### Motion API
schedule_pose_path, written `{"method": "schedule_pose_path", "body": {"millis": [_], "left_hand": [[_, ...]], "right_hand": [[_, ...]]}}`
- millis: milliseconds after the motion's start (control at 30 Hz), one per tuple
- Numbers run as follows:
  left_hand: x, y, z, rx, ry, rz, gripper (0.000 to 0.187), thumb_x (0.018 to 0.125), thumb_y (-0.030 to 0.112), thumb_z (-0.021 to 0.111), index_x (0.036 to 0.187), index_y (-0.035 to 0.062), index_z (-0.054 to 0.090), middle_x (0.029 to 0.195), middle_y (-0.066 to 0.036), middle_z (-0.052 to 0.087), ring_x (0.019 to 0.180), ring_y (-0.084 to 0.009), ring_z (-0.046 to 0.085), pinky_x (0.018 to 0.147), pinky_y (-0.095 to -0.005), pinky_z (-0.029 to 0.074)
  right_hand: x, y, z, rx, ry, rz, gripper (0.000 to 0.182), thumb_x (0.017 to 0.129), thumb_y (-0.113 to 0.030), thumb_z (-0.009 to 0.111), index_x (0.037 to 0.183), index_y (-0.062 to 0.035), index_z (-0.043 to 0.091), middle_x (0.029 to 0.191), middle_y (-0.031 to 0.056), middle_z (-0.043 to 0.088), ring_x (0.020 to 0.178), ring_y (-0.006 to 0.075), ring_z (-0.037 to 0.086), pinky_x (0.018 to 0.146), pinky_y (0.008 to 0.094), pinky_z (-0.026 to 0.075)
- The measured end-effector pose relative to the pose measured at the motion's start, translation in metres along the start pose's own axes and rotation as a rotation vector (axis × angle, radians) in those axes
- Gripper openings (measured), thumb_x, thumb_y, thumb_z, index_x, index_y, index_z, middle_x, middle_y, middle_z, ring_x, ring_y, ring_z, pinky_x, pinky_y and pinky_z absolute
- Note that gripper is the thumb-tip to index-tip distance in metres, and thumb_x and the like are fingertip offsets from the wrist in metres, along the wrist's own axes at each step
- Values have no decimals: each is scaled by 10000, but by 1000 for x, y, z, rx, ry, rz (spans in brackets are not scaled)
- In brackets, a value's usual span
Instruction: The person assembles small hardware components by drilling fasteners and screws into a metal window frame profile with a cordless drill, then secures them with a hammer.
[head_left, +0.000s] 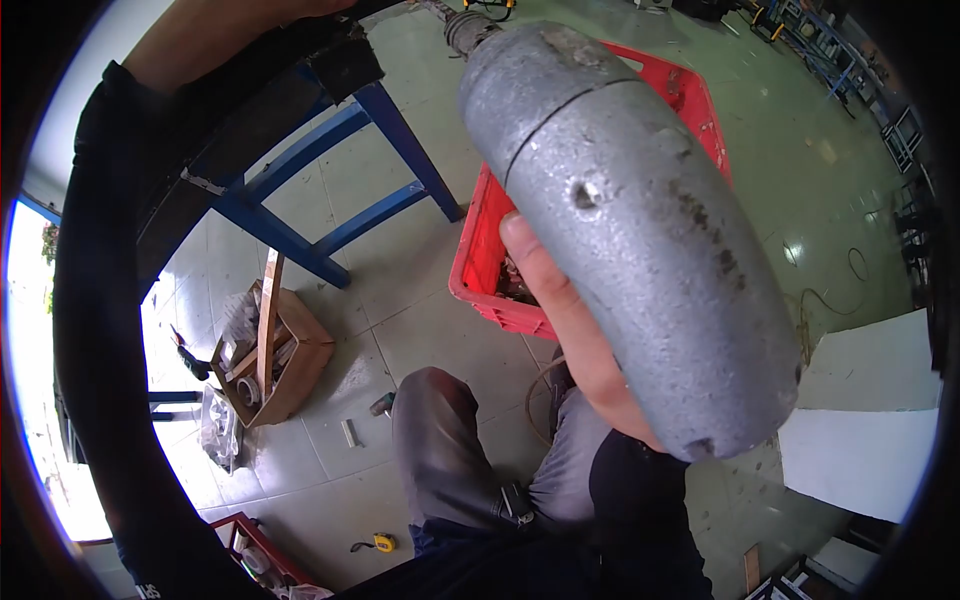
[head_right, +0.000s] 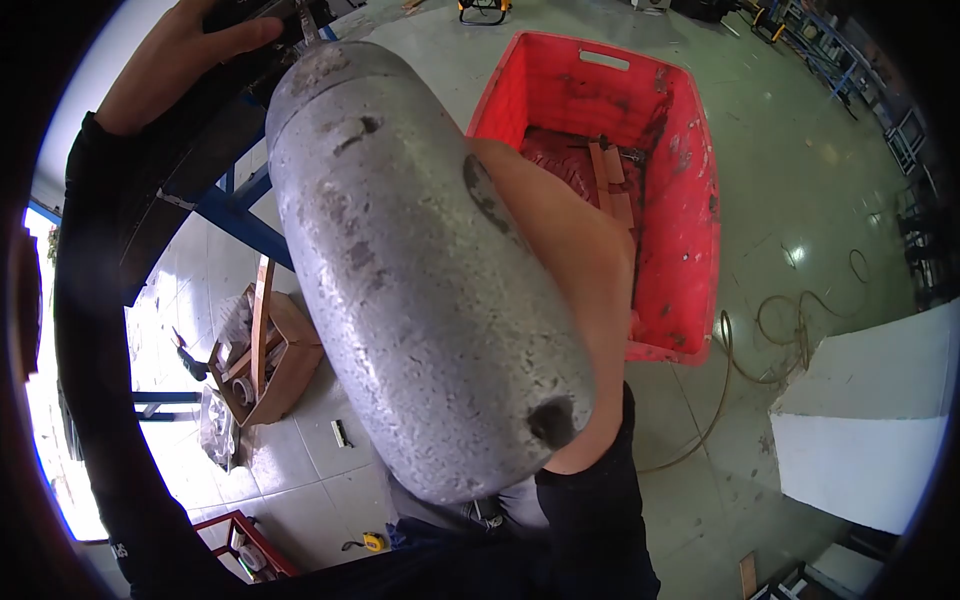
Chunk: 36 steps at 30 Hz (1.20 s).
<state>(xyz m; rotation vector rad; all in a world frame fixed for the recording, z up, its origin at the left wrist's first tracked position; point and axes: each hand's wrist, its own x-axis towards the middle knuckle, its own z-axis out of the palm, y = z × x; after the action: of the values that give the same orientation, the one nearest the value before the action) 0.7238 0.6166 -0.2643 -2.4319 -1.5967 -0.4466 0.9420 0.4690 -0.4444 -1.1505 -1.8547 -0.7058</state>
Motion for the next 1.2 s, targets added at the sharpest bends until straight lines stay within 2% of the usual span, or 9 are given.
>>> {"method": "schedule_pose_path", "body": {"millis": [33, 100, 200, 300, 533, 767, 967, 1067, 1200], "left_hand": [[2, 4, -1, -49, -38, -28, 473, 830, 351, 785, 1076, -41, 686, 928, -185, 731, 798, -259, 689, 787, -349, 539], [-13, 13, 2, 38, 44, 42, 467, 830, 348, 783, 1067, -43, 687, 925, -185, 730, 800, -261, 688, 788, -350, 536], [-3, 5, 1, 40, 24, 6, 458, 828, 345, 781, 1063, -38, 692, 925, -182, 729, 807, -265, 687, 789, -352, 533], [3, -1, -2, -28, -24, -39, 456, 823, 350, 783, 1063, -28, 698, 931, -178, 730, 813, -268, 687, 794, -351, 530], [0, 5, -4, 37, -7, -75, 473, 810, 380, 787, 1047, -22, 708, 939, -185, 727, 820, -280, 684, 806, -356, 526], [-20, 21, 0, 140, 113, 65, 476, 813, 393, 782, 1043, -18, 711, 929, -195, 723, 828, -292, 685, 808, -366, 527], [-18, 18, -12, 42, 22, 37, 470, 824, 385, 775, 1056, -18, 707, 939, -192, 724, 835, -293, 686, 810, -367, 530], [-24, 21, -2, 143, 114, 78, 460, 828, 373, 773, 1066, -15, 706, 942, -186, 726, 839, -289, 685, 814, -368, 531], [-22, 19, -1, 96, 111, 74, 452, 823, 359, 779, 1074, -10, 705, 945, -181, 727, 841, -288, 683, 825, -367, 530]], "right_hand": [[4, 2, -4, -37, -19, -14, 247, 785, -194, 829, 1029, -221, 800, 943, 1, 741, 807, 160, 710, 719, 281, 565], [17, 5, -12, 152, -146, 157, 252, 790, -189, 829, 1039, -203, 794, 953, 9, 743, 818, 157, 712, 729, 279, 569], [38, 7, -28, 431, -320, 414, 262, 797, -180, 828, 1054, -175, 784, 970, 21, 746, 834, 154, 715, 744, 276, 574], [35, -3, -30, 593, -237, 537, 235, 813, -162, 818, 1045, -172, 783, 978, 21, 747, 857, 150, 717, 757, 282, 577], [38, -9, -32, 577, -137, 491, 248, 791, -175, 812, 1028, -130, 758, 965, 37, 737, 842, 180, 714, 750, 302, 569], [43, -19, -26, 807, 42, 572, 310, 751, -197, 809, 1021, -74, 720, 916, 72, 724, 795, 226, 711, 721, 320, 559], [40, -26, -12, 895, 135, 571, 373, 717, -216, 806, 1015, -25, 687, 874, 102, 713, 754, 266, 708, 697, 335, 551], [31, -25, -14, 640, 86, 473, 390, 728, -256, 878, 1035, -73, 722, 956, 31, 741, 816, 191, 725, 757, 304, 574], [37, -17, -24, 530, -10, 398, 335, 720, -266, 909, 960, -94, 752, 946, 2, 756, 805, 149, 731, 753, 283, 585]]}}
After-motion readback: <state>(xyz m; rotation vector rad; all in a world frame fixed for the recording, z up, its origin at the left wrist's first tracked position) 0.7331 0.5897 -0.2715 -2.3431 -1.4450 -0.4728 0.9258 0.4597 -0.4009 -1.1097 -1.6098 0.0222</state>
